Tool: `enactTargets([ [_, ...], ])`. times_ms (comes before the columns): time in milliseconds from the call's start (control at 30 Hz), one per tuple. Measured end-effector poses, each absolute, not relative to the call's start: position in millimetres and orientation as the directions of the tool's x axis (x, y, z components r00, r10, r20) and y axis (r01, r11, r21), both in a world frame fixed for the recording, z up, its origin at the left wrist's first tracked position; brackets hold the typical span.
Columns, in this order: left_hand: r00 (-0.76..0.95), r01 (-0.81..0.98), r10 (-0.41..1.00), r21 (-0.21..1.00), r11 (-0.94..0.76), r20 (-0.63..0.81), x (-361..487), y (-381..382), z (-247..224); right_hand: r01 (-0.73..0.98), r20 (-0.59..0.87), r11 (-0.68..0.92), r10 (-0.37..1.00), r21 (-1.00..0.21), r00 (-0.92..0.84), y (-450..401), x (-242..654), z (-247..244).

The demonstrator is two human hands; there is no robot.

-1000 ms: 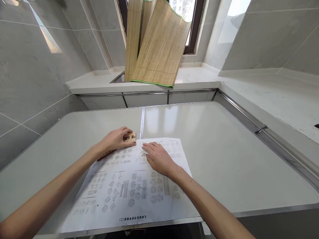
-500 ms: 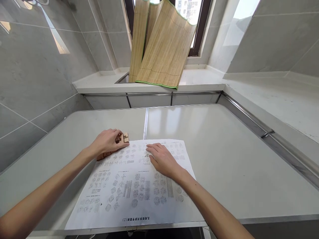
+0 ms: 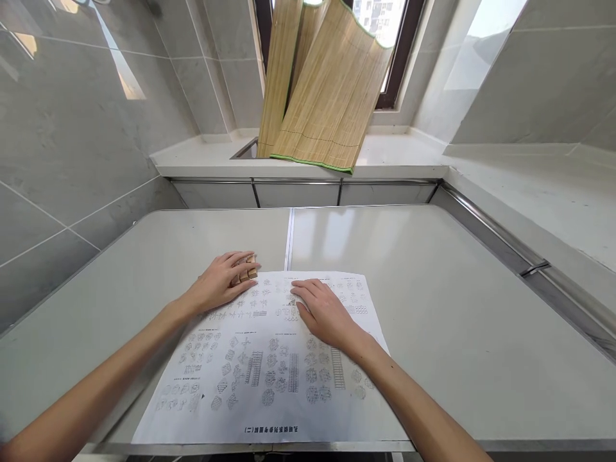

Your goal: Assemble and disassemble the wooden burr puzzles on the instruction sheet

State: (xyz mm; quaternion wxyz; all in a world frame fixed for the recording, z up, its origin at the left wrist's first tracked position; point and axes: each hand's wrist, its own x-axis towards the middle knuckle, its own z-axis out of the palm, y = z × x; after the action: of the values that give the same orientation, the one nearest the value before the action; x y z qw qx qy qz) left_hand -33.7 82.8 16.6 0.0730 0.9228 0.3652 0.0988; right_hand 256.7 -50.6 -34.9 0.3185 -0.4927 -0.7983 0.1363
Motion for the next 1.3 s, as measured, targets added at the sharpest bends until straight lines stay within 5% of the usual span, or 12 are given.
enactTargets([
  [233,0.625,0.688,0.765,0.353,-0.634,0.154,-50.5,80.7,13.1,0.697,0.360,0.467,0.880,-0.544,-0.309,-51.1,258.0,-37.7],
  [400,0.357,0.750,0.902,0.502,-0.432,0.242,-93.3,81.5,12.4,0.695,0.355,0.464,0.882,-0.548,-0.309,-51.1,257.6,-39.5],
  [567,0.190,0.740,0.968,0.624,-0.250,0.163,-122.0,74.1,6.6,0.702,0.368,0.476,0.874,-0.530,-0.316,-52.2,256.4,-39.7],
  [867,0.493,0.748,0.858,0.434,-0.503,0.146,-112.8,63.4,-5.0,0.710,0.365,0.475,0.875,-0.520,-0.318,-55.0,255.0,-38.0],
  [1300,0.511,0.745,0.850,0.430,-0.510,0.124,-108.4,58.4,-9.2,0.723,0.330,0.446,0.892,-0.527,-0.310,-56.9,255.2,-37.2],
])
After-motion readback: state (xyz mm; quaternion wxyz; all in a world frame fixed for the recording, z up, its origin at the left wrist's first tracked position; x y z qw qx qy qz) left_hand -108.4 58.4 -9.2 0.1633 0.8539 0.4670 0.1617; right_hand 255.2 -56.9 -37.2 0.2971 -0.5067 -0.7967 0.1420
